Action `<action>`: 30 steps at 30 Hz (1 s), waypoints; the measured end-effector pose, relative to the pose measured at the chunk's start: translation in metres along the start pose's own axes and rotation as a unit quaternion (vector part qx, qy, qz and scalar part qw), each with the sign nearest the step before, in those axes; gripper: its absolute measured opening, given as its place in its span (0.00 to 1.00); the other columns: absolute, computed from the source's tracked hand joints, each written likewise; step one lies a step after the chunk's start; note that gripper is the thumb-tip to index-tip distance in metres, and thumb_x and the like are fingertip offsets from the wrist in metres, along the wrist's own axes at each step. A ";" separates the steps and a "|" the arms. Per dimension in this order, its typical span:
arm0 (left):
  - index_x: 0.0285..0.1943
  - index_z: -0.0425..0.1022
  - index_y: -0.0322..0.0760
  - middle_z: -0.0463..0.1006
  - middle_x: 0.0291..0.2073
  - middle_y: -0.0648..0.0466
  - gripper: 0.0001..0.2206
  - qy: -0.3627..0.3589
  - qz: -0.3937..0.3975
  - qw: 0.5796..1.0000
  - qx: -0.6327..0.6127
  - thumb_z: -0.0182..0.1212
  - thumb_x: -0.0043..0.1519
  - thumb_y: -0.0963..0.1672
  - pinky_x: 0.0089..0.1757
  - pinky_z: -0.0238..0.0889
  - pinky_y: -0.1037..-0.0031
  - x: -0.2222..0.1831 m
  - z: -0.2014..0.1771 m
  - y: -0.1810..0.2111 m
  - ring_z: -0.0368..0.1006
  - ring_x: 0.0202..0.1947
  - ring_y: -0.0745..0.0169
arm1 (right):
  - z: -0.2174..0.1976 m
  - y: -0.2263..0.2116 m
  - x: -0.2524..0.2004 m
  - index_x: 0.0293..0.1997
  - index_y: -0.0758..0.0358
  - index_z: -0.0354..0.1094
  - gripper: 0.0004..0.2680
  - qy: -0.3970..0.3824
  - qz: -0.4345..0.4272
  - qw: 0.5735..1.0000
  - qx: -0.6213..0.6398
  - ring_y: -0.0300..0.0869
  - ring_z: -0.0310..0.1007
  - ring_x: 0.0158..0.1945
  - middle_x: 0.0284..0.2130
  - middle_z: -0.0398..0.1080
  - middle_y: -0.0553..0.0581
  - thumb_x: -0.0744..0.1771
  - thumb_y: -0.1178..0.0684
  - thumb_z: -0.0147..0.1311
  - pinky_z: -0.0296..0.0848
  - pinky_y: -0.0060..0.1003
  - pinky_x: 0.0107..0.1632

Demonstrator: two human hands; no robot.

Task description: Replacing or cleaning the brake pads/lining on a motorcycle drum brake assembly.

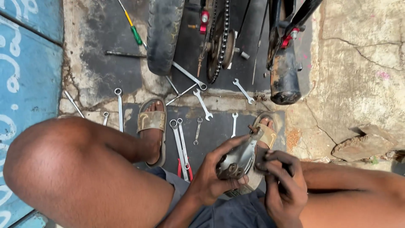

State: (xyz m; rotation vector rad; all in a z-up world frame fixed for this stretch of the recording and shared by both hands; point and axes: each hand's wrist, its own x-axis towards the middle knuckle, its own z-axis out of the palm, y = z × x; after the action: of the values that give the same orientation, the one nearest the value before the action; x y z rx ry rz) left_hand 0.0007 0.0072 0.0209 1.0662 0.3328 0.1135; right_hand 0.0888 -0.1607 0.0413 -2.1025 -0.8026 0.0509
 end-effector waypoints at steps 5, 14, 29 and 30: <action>0.74 0.64 0.28 0.75 0.61 0.42 0.47 0.008 -0.010 1.000 -0.011 0.74 0.50 0.59 0.63 0.64 0.64 0.000 0.001 -0.007 0.72 0.64 0.51 | -0.005 0.000 -0.002 0.40 0.62 0.75 0.10 -0.040 -0.093 0.995 0.002 0.48 0.74 0.56 0.42 0.75 0.58 0.60 0.69 0.55 0.72 0.44 0.62; 0.74 0.66 0.28 0.78 0.57 0.42 0.46 0.015 -0.024 1.000 0.002 0.73 0.51 0.58 0.61 0.67 0.62 0.003 0.002 -0.009 0.75 0.60 0.50 | -0.004 0.002 0.009 0.40 0.62 0.76 0.06 -0.058 -0.085 0.994 -0.038 0.48 0.76 0.54 0.41 0.77 0.56 0.64 0.66 0.57 0.68 0.45 0.63; 0.74 0.66 0.30 0.81 0.51 0.43 0.42 0.016 -0.041 0.999 -0.006 0.70 0.53 0.56 0.56 0.70 0.65 0.002 0.001 -0.022 0.78 0.54 0.54 | 0.000 0.005 -0.009 0.41 0.65 0.73 0.09 -0.080 -0.056 0.993 0.066 0.48 0.73 0.53 0.44 0.73 0.58 0.63 0.70 0.53 0.69 0.41 0.57; 0.73 0.66 0.30 0.81 0.50 0.43 0.41 0.009 -0.046 0.999 0.005 0.70 0.53 0.56 0.55 0.71 0.65 0.005 -0.002 -0.022 0.79 0.53 0.54 | 0.006 0.010 -0.005 0.43 0.69 0.74 0.07 -0.061 0.079 0.986 0.131 0.46 0.73 0.51 0.47 0.72 0.60 0.66 0.71 0.53 0.73 0.34 0.53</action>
State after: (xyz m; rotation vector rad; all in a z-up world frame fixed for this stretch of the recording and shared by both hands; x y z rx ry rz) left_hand 0.0033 -0.0005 -0.0006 1.0585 0.3988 0.0406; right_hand 0.0883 -0.1633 0.0292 -1.9203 -0.6590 0.3557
